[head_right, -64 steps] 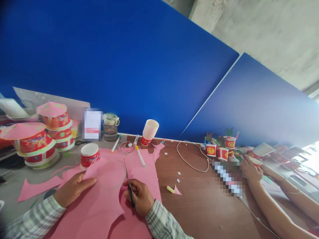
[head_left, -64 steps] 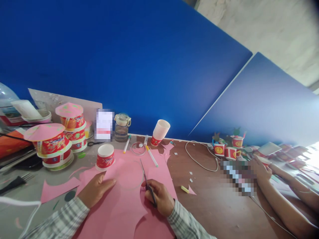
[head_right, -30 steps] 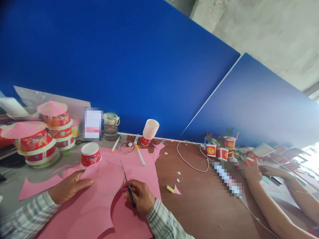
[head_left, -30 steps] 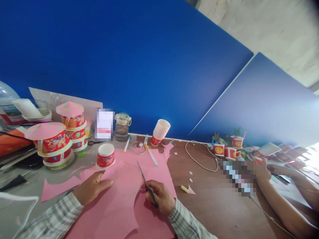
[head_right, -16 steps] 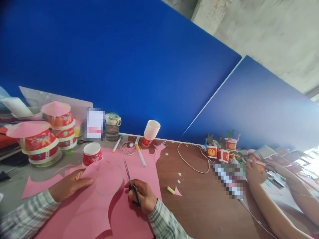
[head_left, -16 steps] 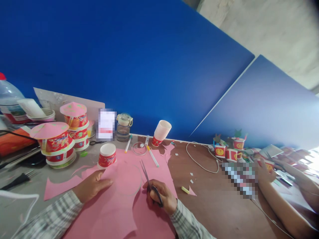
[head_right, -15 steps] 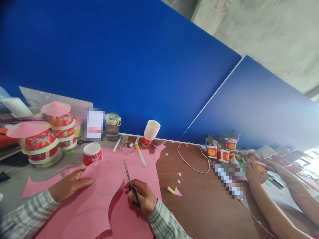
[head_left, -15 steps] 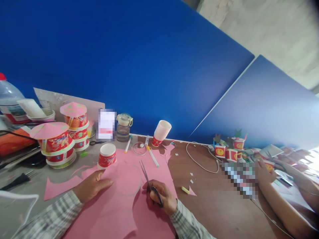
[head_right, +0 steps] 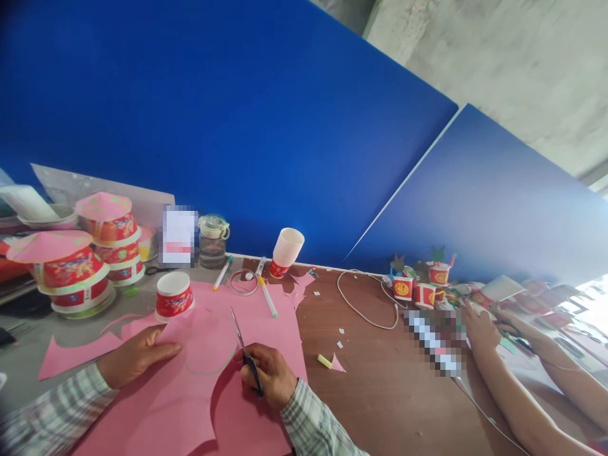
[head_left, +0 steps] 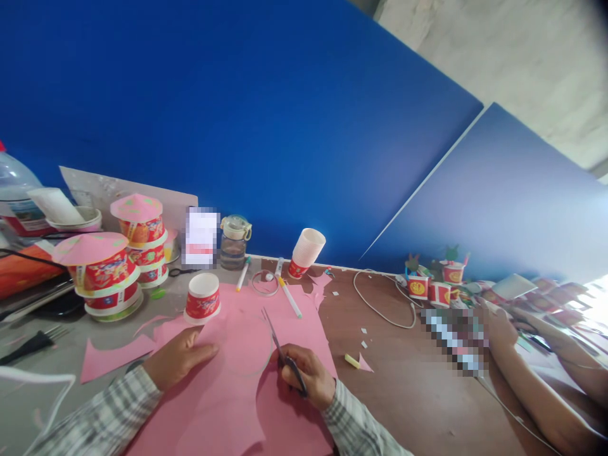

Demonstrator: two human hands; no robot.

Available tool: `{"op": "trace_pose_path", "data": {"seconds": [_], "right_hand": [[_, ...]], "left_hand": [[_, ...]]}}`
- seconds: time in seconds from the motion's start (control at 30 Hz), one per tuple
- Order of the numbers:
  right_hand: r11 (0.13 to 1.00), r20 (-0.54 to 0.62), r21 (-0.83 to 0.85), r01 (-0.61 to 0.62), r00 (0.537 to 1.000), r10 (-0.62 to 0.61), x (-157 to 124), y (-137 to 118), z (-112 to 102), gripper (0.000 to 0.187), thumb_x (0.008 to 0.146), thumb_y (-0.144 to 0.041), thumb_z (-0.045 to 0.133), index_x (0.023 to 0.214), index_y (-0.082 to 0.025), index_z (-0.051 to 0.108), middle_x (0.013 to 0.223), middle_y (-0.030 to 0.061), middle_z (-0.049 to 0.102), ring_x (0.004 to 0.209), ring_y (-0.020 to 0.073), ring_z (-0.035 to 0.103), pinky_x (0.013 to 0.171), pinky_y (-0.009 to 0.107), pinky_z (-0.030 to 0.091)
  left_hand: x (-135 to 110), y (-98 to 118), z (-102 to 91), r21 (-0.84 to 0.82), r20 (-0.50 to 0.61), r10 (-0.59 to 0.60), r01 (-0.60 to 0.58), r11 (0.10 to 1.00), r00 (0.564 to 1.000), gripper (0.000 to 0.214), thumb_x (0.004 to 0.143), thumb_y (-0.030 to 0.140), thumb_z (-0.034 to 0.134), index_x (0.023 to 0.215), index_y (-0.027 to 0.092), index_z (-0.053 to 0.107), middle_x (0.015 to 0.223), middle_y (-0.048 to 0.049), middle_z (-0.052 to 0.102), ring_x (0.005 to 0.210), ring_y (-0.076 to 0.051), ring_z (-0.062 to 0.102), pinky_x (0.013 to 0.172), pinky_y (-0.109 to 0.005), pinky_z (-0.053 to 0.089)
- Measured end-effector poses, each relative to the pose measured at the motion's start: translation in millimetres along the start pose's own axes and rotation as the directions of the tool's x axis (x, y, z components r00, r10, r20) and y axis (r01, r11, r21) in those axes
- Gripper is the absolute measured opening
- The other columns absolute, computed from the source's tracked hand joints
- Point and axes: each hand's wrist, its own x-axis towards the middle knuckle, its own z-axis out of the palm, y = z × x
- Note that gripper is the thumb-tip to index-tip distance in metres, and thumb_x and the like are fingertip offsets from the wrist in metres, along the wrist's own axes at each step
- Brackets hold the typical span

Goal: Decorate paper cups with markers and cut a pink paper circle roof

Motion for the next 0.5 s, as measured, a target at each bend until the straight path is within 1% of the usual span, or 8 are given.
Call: {"op": "trace_pose_path", "data": {"seconds": [0.07, 0.1, 0.27, 0.37, 0.5], "right_hand": [[1.0, -0.015, -0.005, -0.002, 1.0, 0.002, 0.2, 0.8, -0.2, 0.049, 0.05, -0.054, 0.073, 0.078, -0.014, 0.062, 0.044, -0.0077, 0.049, 0.037, 0.0069, 0.042, 0.039, 0.016, 0.031], [1.0, -0.021, -0.007, -0.005, 1.0, 0.004, 0.4, 1.2, -0.2, 0.049, 0.05, -0.054, 0.073, 0.077, -0.015, 0.062, 0.045, -0.0077, 0.049, 0.038, 0.0068, 0.041, 0.039, 0.016, 0.032], [1.0, -0.031, -0.02, -0.024, 0.999, 0.023, 1.7, 1.6, -0.4, 0.05, 0.048, -0.055, 0.074, 0.077, -0.015, 0.063, 0.045, -0.0069, 0.051, 0.037, 0.0068, 0.042, 0.037, 0.015, 0.031], [0.999, -0.041, -0.027, -0.028, 0.999, 0.027, 1.8, 0.4, -0.2, 0.047, 0.05, -0.052, 0.073, 0.077, -0.015, 0.063, 0.044, -0.0076, 0.049, 0.036, 0.0064, 0.041, 0.037, 0.015, 0.031], [0.998, -0.046, -0.044, -0.035, 0.998, 0.033, 1.5, -1.0, 0.5, 0.04, 0.053, -0.046, 0.071, 0.077, -0.015, 0.064, 0.043, -0.0079, 0.049, 0.035, 0.0068, 0.043, 0.037, 0.015, 0.032]], "left_hand": [[-0.2, 0.0, 0.4, -0.002, -0.005, 0.0, 0.0, 1.0, 1.0, 0.019, 0.044, 0.043, 0.058, 0.048, 0.024, 0.057, 0.053, 0.0035, 0.062, 0.067, -0.028, 0.052, 0.067, -0.036, 0.043], [-0.3, 0.0, 0.6, -0.009, -0.009, -0.004, 0.004, 1.0, 1.0, 0.019, 0.044, 0.043, 0.058, 0.049, 0.024, 0.057, 0.053, 0.0036, 0.062, 0.068, -0.028, 0.052, 0.067, -0.036, 0.043], [-0.8, 0.8, 1.3, -0.056, -0.008, -0.032, 0.031, 0.998, 0.999, 0.03, 0.043, 0.041, 0.059, 0.066, 0.022, 0.062, 0.061, 0.0018, 0.065, 0.074, -0.03, 0.053, 0.072, -0.037, 0.041], [0.0, -1.1, 0.9, -0.073, -0.001, -0.014, 0.014, 0.997, 1.0, 0.032, 0.044, 0.04, 0.06, 0.07, 0.021, 0.063, 0.066, 0.0007, 0.067, 0.077, -0.03, 0.053, 0.073, -0.036, 0.041], [1.8, -7.6, -1.3, -0.041, 0.017, -0.015, 0.015, 0.999, 1.0, 0.025, 0.046, 0.041, 0.06, 0.062, 0.022, 0.062, 0.061, 0.002, 0.066, 0.072, -0.029, 0.053, 0.066, -0.034, 0.043]]}}
